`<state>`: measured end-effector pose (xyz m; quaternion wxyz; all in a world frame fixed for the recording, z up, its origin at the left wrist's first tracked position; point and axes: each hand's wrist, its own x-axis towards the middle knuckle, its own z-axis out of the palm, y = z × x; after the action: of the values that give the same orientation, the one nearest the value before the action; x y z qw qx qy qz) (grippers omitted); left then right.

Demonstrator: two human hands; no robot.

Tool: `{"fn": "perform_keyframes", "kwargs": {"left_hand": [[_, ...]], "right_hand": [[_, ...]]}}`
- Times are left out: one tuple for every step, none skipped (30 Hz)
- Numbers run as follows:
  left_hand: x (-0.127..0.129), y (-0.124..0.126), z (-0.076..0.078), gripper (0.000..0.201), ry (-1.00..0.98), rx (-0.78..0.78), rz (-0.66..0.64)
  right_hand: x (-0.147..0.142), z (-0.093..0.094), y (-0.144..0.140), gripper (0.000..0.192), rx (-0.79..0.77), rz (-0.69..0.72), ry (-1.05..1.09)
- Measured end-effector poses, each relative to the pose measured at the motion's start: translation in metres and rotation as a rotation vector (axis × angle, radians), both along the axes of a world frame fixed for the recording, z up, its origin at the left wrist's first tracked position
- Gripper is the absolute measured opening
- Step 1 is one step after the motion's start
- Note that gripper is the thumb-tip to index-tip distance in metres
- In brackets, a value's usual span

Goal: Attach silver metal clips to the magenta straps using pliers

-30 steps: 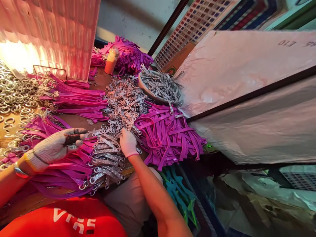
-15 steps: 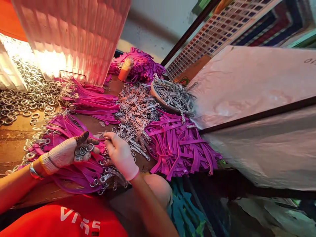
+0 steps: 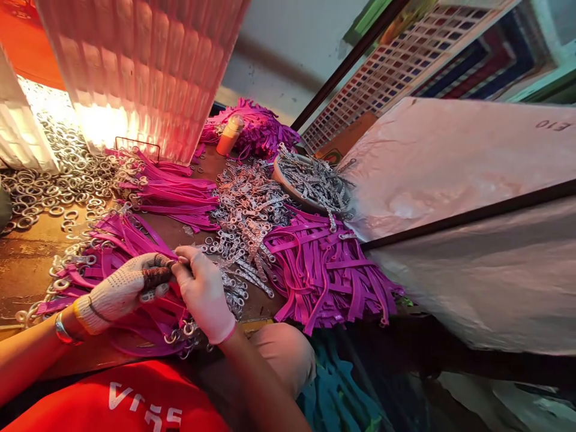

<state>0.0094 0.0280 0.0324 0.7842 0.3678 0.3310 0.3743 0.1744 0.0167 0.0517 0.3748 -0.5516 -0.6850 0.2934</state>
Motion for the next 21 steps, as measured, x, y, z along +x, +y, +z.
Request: {"fn": "perform_keyframes", "kwargs": {"left_hand": [[0.0, 0.0, -0.001, 0.025, 0.002, -0.001, 0.0], [-0.001, 0.001, -0.003, 0.026, -0.002, -0.014, -0.009], [-0.002, 0.002, -0.005, 0.027, -0.007, -0.039, -0.035], [-0.003, 0.003, -0.008, 0.028, -0.01, -0.074, -0.068], [-0.004, 0.004, -0.01, 0.028, -0.008, -0.113, -0.098], [-0.005, 0.004, -0.013, 0.028, 0.0, -0.147, -0.12], [-0.005, 0.005, -0.015, 0.027, 0.014, -0.168, -0.135], [-0.005, 0.005, -0.016, 0.025, 0.03, -0.166, -0.15], [-0.005, 0.005, -0.017, 0.024, 0.057, -0.139, -0.169], [-0.004, 0.005, -0.016, 0.025, 0.097, -0.098, -0.188], [-0.003, 0.004, -0.015, 0.027, 0.155, -0.048, -0.204], [-0.002, 0.004, -0.013, 0.029, 0.225, 0.006, -0.21], [-0.001, 0.004, -0.011, 0.03, 0.299, 0.057, -0.2], [-0.001, 0.004, -0.008, 0.029, 0.366, 0.104, -0.181], [0.0, 0.004, -0.006, 0.028, 0.42, 0.155, -0.162], [0.0, 0.005, -0.004, 0.027, 0.466, 0.223, -0.138], [0.0, 0.007, -0.003, 0.024, 0.512, 0.309, -0.114], [0.0, 0.009, -0.002, 0.021, 0.558, 0.404, -0.094], [0.001, 0.01, -0.002, 0.018, 0.592, 0.492, -0.077], [0.002, 0.012, -0.002, 0.015, 0.6, 0.546, -0.067], [0.004, 0.014, -0.002, 0.014, 0.573, 0.547, -0.065]], "right_hand": [[0.003, 0.0, -0.002, 0.023, -0.002, 0.011, 0.015], [0.006, 0.001, -0.003, 0.023, -0.002, 0.029, 0.022], [0.01, 0.001, -0.003, 0.026, 0.001, 0.049, 0.024], [0.014, 0.001, -0.003, 0.029, 0.006, 0.075, 0.016], [0.018, 0.001, -0.003, 0.033, 0.016, 0.113, 0.0], [0.022, 0.0, -0.002, 0.037, 0.029, 0.165, -0.026], [0.024, 0.0, -0.001, 0.04, 0.046, 0.234, -0.058], [0.026, -0.001, 0.0, 0.041, 0.064, 0.311, -0.091], [0.026, -0.002, 0.0, 0.04, 0.084, 0.381, -0.123], [0.027, -0.002, 0.001, 0.037, 0.107, 0.428, -0.159], [0.026, -0.003, 0.001, 0.034, 0.133, 0.443, -0.203], [0.026, -0.003, 0.001, 0.031, 0.155, 0.429, -0.261], [0.026, -0.003, 0.001, 0.028, 0.171, 0.396, -0.331], [0.027, -0.003, 0.001, 0.024, 0.178, 0.358, -0.409], [0.028, -0.002, 0.002, 0.022, 0.176, 0.33, -0.487], [0.03, 0.0, 0.002, 0.021, 0.163, 0.32, -0.555], [0.031, 0.001, 0.003, 0.021, 0.144, 0.326, -0.609], [0.032, 0.003, 0.003, 0.021, 0.124, 0.338, -0.649], [0.032, 0.004, 0.003, 0.021, 0.109, 0.35, -0.675], [0.031, 0.004, 0.002, 0.022, 0.105, 0.352, -0.686], [0.029, 0.003, 0.002, 0.024, 0.117, 0.328, -0.684]]}}
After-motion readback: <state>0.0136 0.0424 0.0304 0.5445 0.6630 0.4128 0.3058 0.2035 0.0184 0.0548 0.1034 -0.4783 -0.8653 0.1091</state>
